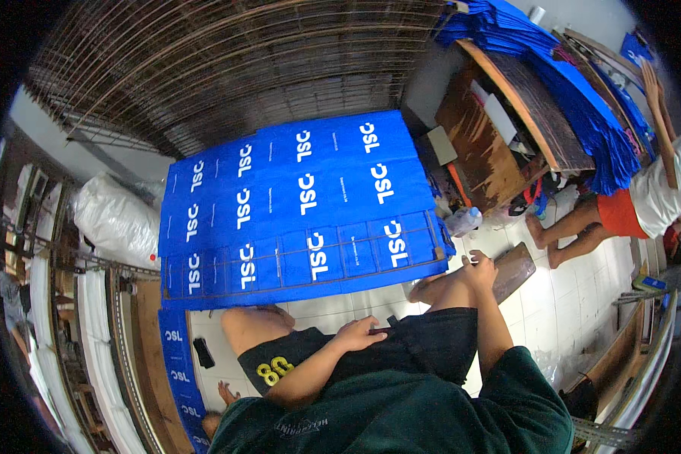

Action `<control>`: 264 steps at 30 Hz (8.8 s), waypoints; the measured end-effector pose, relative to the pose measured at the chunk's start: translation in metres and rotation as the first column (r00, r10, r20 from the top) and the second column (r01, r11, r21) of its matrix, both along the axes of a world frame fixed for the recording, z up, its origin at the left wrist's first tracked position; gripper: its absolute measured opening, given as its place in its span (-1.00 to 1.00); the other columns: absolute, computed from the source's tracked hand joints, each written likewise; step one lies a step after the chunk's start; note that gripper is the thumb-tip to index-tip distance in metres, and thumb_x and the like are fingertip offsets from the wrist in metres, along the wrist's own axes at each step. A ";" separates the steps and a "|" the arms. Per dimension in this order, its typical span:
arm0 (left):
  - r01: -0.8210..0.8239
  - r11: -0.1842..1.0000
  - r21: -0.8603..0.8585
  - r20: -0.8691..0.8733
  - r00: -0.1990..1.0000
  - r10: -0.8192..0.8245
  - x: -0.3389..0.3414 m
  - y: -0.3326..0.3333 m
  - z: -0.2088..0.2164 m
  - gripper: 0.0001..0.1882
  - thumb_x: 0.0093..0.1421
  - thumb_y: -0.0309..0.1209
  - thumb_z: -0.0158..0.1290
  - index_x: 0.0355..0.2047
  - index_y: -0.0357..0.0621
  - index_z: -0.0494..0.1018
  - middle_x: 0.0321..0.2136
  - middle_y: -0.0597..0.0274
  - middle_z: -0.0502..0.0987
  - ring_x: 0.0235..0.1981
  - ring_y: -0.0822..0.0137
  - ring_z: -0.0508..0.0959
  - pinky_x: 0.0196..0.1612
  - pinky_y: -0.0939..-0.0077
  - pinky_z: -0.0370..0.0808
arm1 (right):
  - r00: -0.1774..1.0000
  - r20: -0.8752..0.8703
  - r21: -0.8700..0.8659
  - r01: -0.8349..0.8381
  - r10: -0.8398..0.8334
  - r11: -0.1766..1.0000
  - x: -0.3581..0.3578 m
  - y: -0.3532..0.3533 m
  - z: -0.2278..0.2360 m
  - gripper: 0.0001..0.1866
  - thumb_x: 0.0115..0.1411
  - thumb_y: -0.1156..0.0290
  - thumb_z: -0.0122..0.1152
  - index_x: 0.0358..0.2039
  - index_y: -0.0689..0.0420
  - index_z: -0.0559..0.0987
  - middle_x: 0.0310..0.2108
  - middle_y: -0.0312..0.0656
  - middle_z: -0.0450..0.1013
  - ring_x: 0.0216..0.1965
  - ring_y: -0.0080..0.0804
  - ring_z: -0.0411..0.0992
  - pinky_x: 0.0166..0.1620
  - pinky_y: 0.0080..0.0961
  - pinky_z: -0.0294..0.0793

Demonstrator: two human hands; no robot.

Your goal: The person sits on the floor and repeatedly folds blue tote bags with 'TSC' branding. They pick up a bag, fold it in half, and place it on a growing stack on their lap. Another person in the background is also handling similar bags.

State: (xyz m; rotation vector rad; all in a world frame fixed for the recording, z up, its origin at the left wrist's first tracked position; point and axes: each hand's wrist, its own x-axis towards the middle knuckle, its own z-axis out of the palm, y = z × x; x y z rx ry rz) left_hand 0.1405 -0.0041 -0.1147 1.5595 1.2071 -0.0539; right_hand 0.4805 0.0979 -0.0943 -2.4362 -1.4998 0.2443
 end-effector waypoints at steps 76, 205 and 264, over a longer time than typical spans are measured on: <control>-0.173 0.984 -0.036 0.486 0.858 0.169 0.084 0.115 0.149 -0.51 0.10 -0.13 0.07 -0.02 -0.08 0.28 -0.44 0.34 0.38 -0.45 0.51 0.34 -0.42 0.64 0.32 | 0.763 0.425 0.777 -0.033 -0.486 0.629 0.192 0.119 0.417 -0.68 0.18 0.04 -0.14 -0.04 -0.50 0.37 -0.40 0.03 0.47 -0.32 0.02 0.46 -0.36 -0.11 0.43; -0.834 0.228 0.502 0.061 0.297 0.953 -0.366 -0.193 -0.010 -0.26 -0.11 -0.48 0.16 0.12 -0.17 0.11 -0.63 0.26 0.39 -0.60 0.42 0.41 -0.48 0.57 0.40 | 0.639 -0.623 0.208 -0.421 0.452 0.883 -0.269 -0.003 -0.090 -0.91 -0.03 0.51 0.19 -0.46 0.14 0.50 -0.42 -0.18 0.46 -0.41 -0.40 0.43 -0.35 -0.53 0.39; -0.243 0.968 0.057 0.052 0.969 0.240 -0.026 -0.015 -0.024 -0.32 -0.05 0.03 0.13 0.03 -0.04 0.27 -0.47 0.12 0.49 -0.42 0.30 0.49 -0.32 0.45 0.42 | 0.196 -0.704 0.554 -0.451 0.683 0.700 -0.036 0.036 0.147 -0.59 0.04 0.45 0.20 -0.06 0.13 0.40 -0.21 -0.22 0.38 -0.20 -0.48 0.36 -0.13 -0.48 0.42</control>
